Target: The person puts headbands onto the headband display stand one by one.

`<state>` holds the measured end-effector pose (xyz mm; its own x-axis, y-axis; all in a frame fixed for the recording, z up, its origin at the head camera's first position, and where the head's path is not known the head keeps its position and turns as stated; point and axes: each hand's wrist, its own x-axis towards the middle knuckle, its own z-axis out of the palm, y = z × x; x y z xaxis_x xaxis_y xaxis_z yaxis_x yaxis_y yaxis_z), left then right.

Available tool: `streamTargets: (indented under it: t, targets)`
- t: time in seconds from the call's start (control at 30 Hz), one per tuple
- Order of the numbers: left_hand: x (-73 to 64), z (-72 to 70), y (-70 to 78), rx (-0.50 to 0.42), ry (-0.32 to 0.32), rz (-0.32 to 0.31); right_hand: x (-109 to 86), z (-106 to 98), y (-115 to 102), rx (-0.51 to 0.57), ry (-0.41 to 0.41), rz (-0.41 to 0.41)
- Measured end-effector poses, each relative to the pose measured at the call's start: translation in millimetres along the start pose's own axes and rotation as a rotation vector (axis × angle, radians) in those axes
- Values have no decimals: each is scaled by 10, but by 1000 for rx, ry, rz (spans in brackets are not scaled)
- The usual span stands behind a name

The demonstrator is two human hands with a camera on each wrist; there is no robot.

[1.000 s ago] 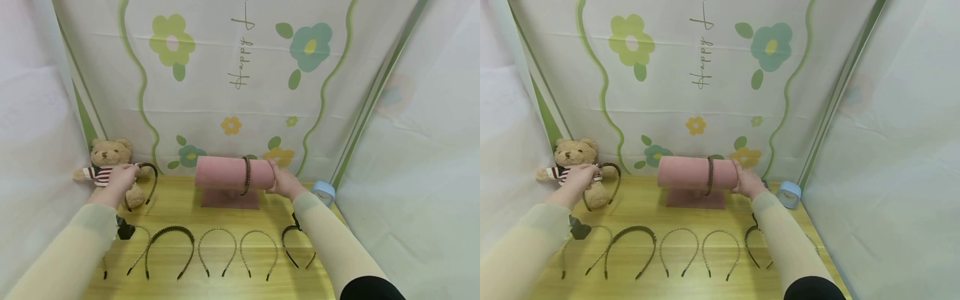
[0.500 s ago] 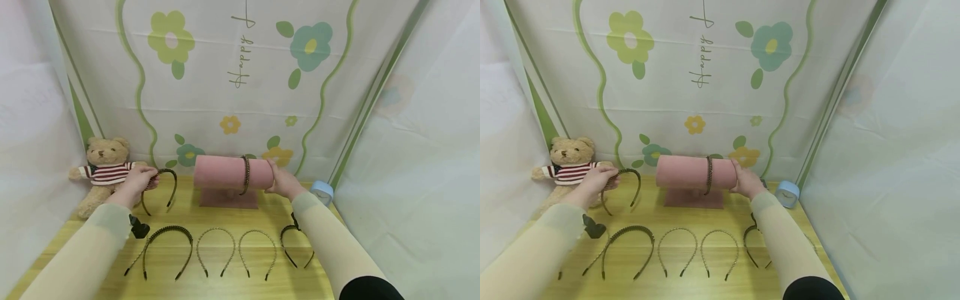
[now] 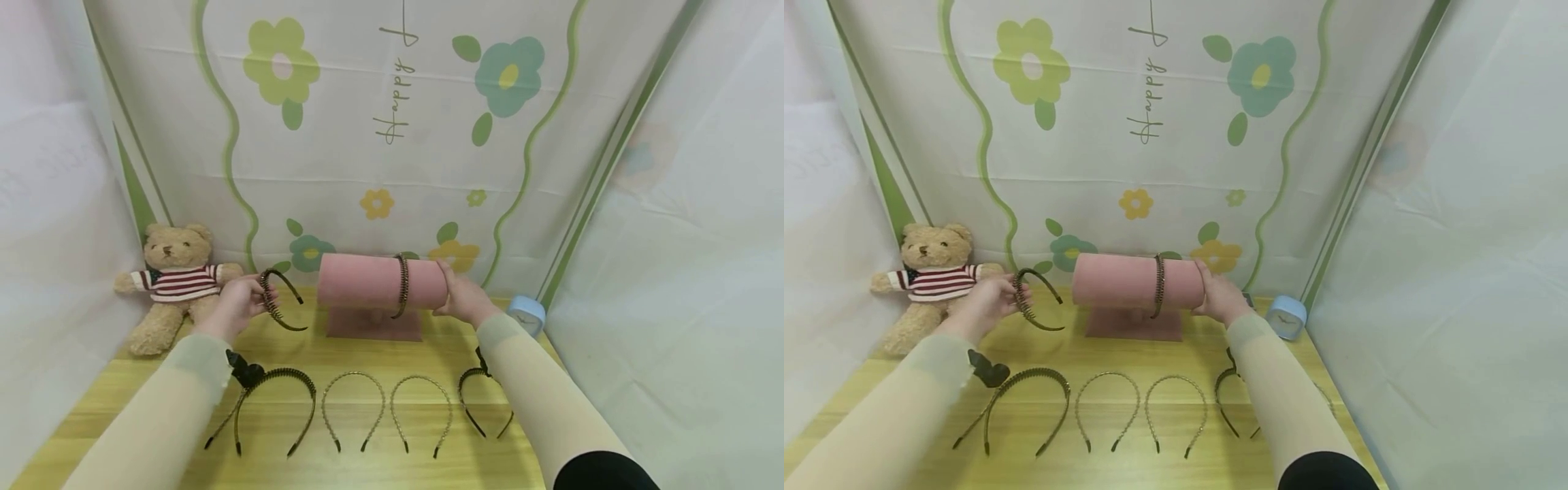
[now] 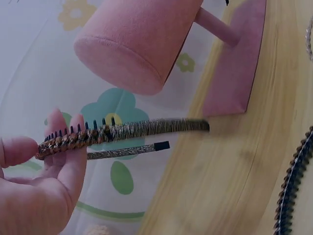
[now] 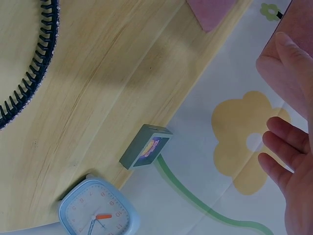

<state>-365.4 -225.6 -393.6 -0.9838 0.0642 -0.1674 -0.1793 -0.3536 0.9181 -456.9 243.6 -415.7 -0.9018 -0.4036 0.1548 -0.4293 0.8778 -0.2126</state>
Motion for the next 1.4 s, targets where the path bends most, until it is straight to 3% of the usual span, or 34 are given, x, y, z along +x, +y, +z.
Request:
streamTargets:
  t: [0.2,0.3,0.6,0.73,1.4]
  targets:
    - [16,74,-63,-115,14,-6,1,8,15,-3,4,4]
    - [50,93,-75,-131,-20,0,3,12,15,-2,6,0]
    - [111,128,-100,-29,-195,28,-15,-12,-16,17,3,14]
    - [138,177,-109,17,-241,54,-21,-15,-21,20,-1,20]
    - [353,628,27,103,-246,83,-29,-24,-31,23,6,14]
